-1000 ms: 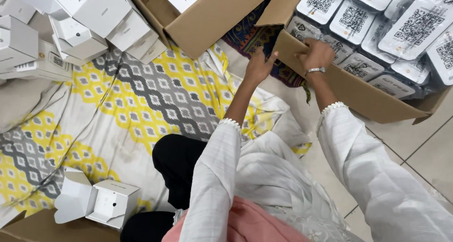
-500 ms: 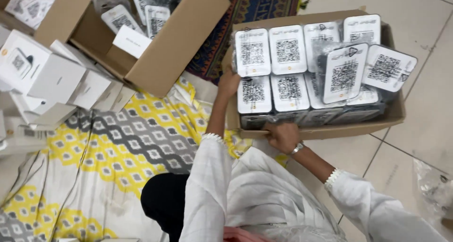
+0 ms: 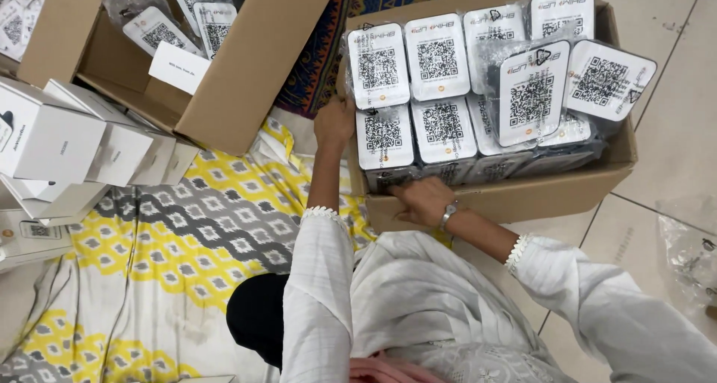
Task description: The person is packing electronic products and components into small white boxes and then placing those boxes into a larger shipping carton.
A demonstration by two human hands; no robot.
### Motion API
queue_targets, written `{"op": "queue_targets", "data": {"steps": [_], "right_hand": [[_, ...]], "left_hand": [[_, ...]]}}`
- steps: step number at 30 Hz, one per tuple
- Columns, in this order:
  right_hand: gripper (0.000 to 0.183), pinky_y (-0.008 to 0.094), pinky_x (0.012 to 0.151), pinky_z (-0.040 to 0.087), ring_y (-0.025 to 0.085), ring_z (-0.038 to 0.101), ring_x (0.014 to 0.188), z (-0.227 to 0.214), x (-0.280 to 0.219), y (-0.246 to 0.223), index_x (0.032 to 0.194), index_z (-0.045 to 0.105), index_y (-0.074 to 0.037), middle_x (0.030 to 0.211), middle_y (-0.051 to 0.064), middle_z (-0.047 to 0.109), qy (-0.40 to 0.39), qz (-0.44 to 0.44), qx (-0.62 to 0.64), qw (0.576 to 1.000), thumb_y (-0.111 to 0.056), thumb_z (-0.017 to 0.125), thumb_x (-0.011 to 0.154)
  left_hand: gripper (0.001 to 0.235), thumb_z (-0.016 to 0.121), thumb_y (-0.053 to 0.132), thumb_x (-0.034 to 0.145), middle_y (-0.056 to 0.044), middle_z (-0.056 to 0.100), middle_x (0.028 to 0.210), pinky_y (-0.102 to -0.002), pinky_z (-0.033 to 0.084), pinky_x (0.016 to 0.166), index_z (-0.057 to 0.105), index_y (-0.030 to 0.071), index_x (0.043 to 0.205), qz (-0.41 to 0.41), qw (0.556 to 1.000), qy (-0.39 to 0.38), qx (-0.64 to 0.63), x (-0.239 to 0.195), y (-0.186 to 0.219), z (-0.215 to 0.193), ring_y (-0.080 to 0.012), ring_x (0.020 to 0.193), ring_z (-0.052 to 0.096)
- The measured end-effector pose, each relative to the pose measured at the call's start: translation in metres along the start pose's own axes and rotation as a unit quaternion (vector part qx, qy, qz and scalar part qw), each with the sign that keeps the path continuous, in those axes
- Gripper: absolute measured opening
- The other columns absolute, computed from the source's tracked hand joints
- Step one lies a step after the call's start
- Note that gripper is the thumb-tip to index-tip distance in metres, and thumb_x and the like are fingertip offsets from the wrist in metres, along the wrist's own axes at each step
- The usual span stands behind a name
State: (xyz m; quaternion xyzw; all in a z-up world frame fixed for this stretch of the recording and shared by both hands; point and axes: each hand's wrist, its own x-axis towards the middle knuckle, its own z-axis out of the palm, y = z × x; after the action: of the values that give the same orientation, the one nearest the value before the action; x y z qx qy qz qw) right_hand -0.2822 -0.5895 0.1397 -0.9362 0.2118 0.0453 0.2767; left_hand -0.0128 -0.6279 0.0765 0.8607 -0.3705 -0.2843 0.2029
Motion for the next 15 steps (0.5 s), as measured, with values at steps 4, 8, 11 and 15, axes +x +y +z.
{"op": "queue_targets", "data": {"steps": [4, 8, 11, 15], "right_hand": [[0.040, 0.051, 0.061, 0.053, 0.036, 0.070, 0.070, 0.019, 0.014, 0.009, 0.109, 0.068, -0.010, 0.073, 0.014, 0.071, -0.086, 0.002, -0.044, 0.995, -0.037, 0.075, 0.080], [0.025, 0.050, 0.060, 0.053, 0.034, 0.070, 0.069, 0.019, 0.019, 0.014, 0.107, 0.070, -0.011, 0.071, 0.013, 0.071, -0.087, -0.045, -0.059, 0.993, -0.029, 0.067, 0.089], [0.027, 0.049, 0.058, 0.053, 0.034, 0.070, 0.066, 0.016, 0.019, 0.012, 0.110, 0.069, -0.012, 0.069, 0.013, 0.070, -0.118, -0.040, -0.067, 0.990, -0.026, 0.067, 0.087], [0.034, 0.049, 0.055, 0.053, 0.035, 0.068, 0.062, 0.015, 0.026, 0.016, 0.116, 0.068, -0.011, 0.066, 0.014, 0.069, -0.152, -0.045, -0.064, 0.985, -0.022, 0.067, 0.084]], "left_hand": [[0.050, 0.046, 0.046, 0.101, -0.024, 0.072, 0.116, -0.051, 0.051, 0.097, 0.062, 0.008, 0.130, -0.014, 0.999, 0.022, 0.034, -0.002, 0.008, -0.003, -0.0421, 0.110, 0.067], [0.055, 0.059, 0.034, 0.096, -0.027, 0.068, 0.117, -0.054, 0.053, 0.089, 0.047, 0.003, 0.139, 0.048, 0.995, 0.066, 0.049, 0.019, 0.015, -0.001, -0.0454, 0.103, 0.068], [0.060, 0.066, 0.028, 0.091, -0.027, 0.069, 0.116, -0.053, 0.054, 0.089, 0.043, 0.003, 0.141, 0.026, 0.996, 0.057, 0.059, 0.039, 0.024, 0.005, -0.0447, 0.104, 0.068], [0.052, 0.074, 0.032, 0.083, -0.025, 0.069, 0.116, -0.049, 0.053, 0.094, 0.060, 0.001, 0.123, -0.042, 0.998, 0.027, 0.046, 0.068, 0.026, 0.008, -0.0410, 0.110, 0.067]]}}
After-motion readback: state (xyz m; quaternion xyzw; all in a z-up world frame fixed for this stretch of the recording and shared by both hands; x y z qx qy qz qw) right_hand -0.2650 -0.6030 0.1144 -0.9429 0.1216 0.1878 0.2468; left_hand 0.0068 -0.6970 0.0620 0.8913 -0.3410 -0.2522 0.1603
